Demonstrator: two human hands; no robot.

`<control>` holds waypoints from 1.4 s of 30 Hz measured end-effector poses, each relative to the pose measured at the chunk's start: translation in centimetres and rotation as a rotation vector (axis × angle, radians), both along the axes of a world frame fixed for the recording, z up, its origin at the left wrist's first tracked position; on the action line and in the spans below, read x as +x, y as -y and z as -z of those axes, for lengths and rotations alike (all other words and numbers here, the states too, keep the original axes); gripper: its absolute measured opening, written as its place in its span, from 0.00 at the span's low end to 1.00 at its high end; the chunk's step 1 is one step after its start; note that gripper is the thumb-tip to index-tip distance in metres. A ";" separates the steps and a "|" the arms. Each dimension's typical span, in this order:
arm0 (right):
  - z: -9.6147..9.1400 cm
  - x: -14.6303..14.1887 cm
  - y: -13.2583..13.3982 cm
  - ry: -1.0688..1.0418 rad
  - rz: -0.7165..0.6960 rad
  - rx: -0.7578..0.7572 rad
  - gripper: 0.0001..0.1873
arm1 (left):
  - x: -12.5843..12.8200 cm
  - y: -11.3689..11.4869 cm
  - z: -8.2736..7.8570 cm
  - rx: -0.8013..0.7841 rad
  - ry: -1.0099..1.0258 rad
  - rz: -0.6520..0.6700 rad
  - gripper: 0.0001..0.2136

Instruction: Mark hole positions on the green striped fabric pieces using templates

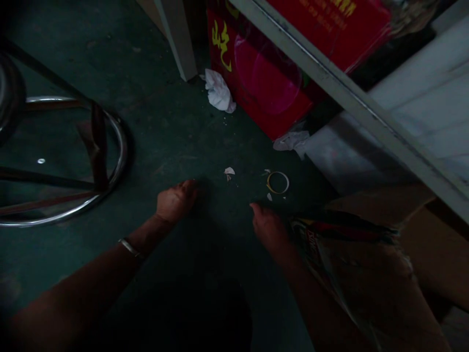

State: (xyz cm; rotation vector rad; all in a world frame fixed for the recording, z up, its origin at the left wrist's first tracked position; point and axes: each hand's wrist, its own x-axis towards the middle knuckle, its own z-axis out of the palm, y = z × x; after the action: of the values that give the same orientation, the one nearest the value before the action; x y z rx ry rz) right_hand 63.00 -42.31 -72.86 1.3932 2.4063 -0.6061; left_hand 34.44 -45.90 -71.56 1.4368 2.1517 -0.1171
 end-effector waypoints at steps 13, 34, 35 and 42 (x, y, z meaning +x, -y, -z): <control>-1.0 -1.4 1.1 0.208 -0.171 0.150 0.22 | -0.6 -0.8 -0.2 -0.039 -0.105 0.277 0.13; 0.1 0.5 0.1 0.004 -0.143 0.145 0.22 | -2.9 0.1 0.5 0.074 -0.105 0.198 0.14; 0.3 0.5 0.1 -0.007 -0.137 0.145 0.22 | -3.1 0.2 0.5 0.071 -0.112 0.190 0.14; 1.3 1.3 0.3 -0.059 -0.119 0.116 0.20 | -3.4 0.4 1.0 0.015 -0.083 0.244 0.15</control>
State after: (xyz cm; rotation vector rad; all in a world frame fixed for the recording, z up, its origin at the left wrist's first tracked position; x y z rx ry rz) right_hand 64.27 -42.64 -74.17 1.2814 2.5864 -0.4912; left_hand 31.04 -46.30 -72.58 1.7264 2.0364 -0.2546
